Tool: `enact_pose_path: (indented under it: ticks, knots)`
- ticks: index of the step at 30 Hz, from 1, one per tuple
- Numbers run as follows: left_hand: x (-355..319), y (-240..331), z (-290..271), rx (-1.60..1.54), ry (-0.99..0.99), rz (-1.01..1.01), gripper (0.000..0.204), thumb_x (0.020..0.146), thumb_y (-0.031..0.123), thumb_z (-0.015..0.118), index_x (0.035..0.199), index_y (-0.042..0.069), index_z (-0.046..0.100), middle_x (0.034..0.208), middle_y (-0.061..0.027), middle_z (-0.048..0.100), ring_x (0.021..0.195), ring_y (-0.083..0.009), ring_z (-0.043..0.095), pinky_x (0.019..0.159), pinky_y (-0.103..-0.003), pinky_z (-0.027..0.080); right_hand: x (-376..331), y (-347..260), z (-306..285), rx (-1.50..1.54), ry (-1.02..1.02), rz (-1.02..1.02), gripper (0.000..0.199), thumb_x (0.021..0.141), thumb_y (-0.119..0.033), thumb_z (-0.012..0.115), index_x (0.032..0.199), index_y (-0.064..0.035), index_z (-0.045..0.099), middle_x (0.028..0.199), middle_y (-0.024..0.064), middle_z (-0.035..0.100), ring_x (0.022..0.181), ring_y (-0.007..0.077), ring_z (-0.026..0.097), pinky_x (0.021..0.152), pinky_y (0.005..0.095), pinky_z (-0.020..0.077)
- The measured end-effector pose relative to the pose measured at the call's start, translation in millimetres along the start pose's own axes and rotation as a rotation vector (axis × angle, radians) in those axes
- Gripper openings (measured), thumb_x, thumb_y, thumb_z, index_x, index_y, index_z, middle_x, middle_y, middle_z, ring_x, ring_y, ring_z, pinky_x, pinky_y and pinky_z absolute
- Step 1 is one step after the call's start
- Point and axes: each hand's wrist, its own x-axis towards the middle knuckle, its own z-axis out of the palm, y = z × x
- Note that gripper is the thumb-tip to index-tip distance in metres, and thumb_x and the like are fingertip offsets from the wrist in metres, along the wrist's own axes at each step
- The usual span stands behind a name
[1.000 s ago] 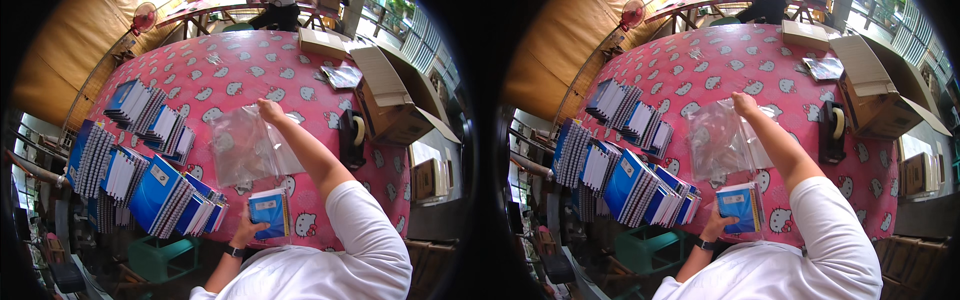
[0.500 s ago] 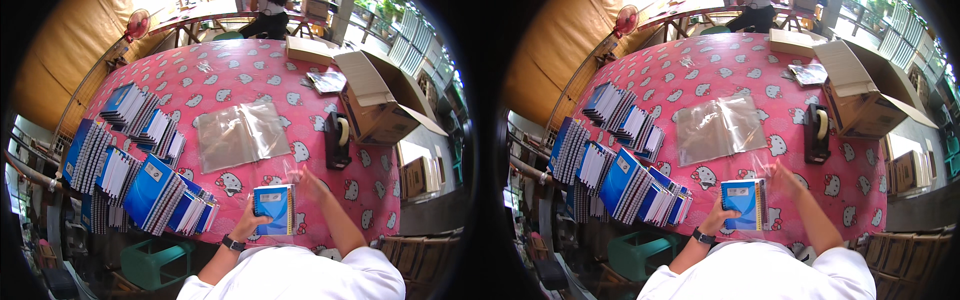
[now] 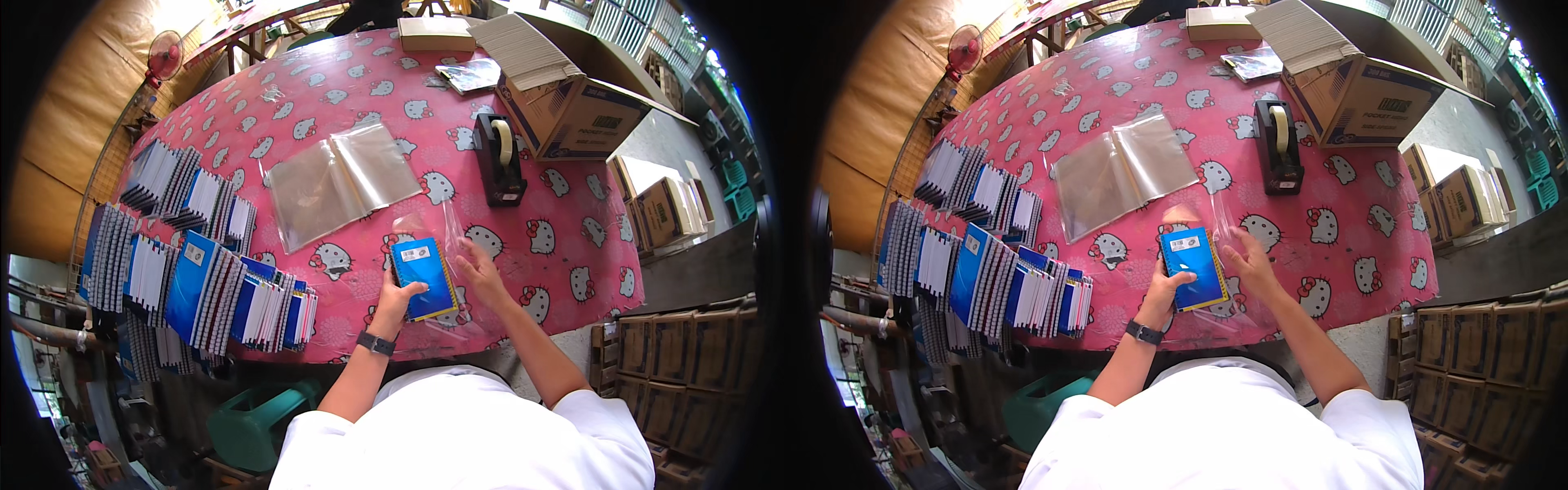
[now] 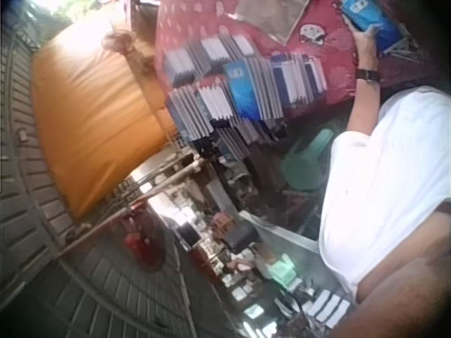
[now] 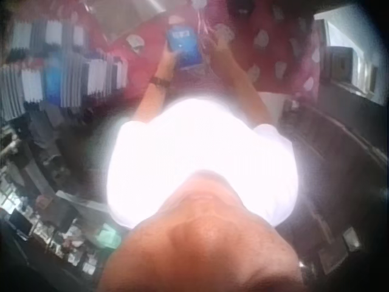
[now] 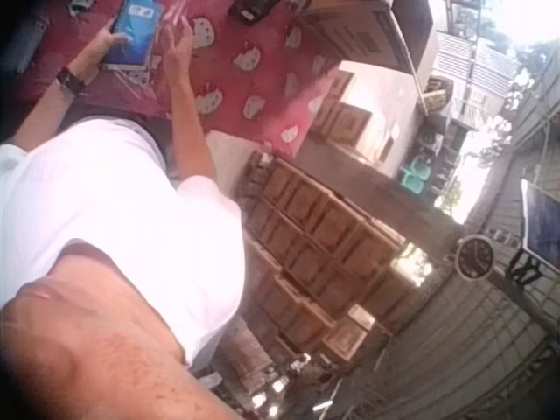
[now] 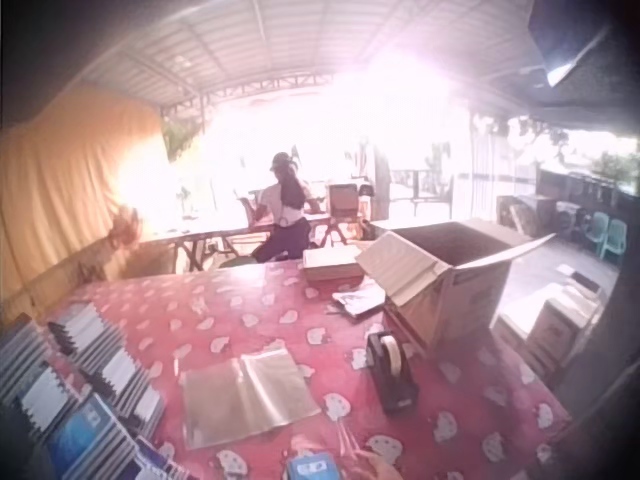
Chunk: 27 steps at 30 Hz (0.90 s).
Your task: The person sorts various colored notebooks on a table, stacks them, and then places one blue notebook inside a plastic sleeve.
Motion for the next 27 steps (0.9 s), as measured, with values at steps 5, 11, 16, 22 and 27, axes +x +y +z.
enact_pose_path:
  ticks: [5, 11, 16, 22, 27]
  knots:
    - [-4, -6, 22, -0.022, -0.004, 0.081, 0.061, 0.072, 0.008, 0.069, 0.124, 0.003, 0.037, 0.111, -0.0111, 0.054, 0.098, -0.02, 0.056, 0.086, -0.034, 0.047, -19, 5, 14, 0.304, -0.104, 0.024, 0.06, 0.094, -0.033, 0.047, 0.14, -0.0018, 0.025, 0.134, 0.0159, 0.04, 0.122, 0.0243, 0.04, 0.101, 0.0309, 0.0307]
    - [-7, 10, 37, -0.246, -0.092, 0.039, 0.065, 0.076, 0.009, 0.066, 0.13, 0.001, 0.03, 0.113, -0.0116, 0.052, 0.099, -0.0185, 0.055, 0.086, -0.03, 0.047, -4, -26, -12, 0.844, -0.259, 0.376, 0.064, 0.091, -0.052, 0.041, 0.135, -0.0062, 0.032, 0.125, 0.0086, 0.051, 0.111, 0.0175, 0.051, 0.092, 0.0317, 0.0431]
    - [4, 8, 44, -0.186, -0.053, 0.048, 0.062, 0.076, 0.013, 0.065, 0.128, 0.0, 0.034, 0.113, -0.0139, 0.052, 0.097, -0.019, 0.056, 0.082, -0.031, 0.048, -8, -17, -14, 0.9, -0.277, 0.604, 0.063, 0.089, -0.059, 0.036, 0.126, -0.0087, 0.046, 0.115, 0.0065, 0.059, 0.104, 0.0197, 0.056, 0.089, 0.0365, 0.0447]
    - [27, -33, 25, 0.712, 0.283, 0.244, 0.069, 0.073, 0.036, 0.065, 0.124, -0.005, 0.044, 0.123, -0.019, 0.045, 0.111, -0.0305, 0.045, 0.094, -0.042, 0.036, -17, -9, -38, -0.648, 0.039, -0.034, 0.046, 0.087, -0.045, 0.052, 0.101, -0.0028, 0.063, 0.097, 0.0177, 0.058, 0.09, 0.0339, 0.052, 0.084, 0.0423, 0.0407]
    - [-10, -24, 21, 0.946, 0.442, 0.366, 0.084, 0.079, 0.06, 0.054, 0.133, -0.002, 0.039, 0.137, -0.0239, 0.03, 0.127, -0.0381, 0.025, 0.105, -0.044, 0.023, -21, -46, -32, -0.277, 0.091, -0.086, 0.037, 0.081, -0.029, 0.066, 0.109, -0.0057, 0.059, 0.106, 0.0146, 0.059, 0.096, 0.0259, 0.055, 0.085, 0.0396, 0.0415]
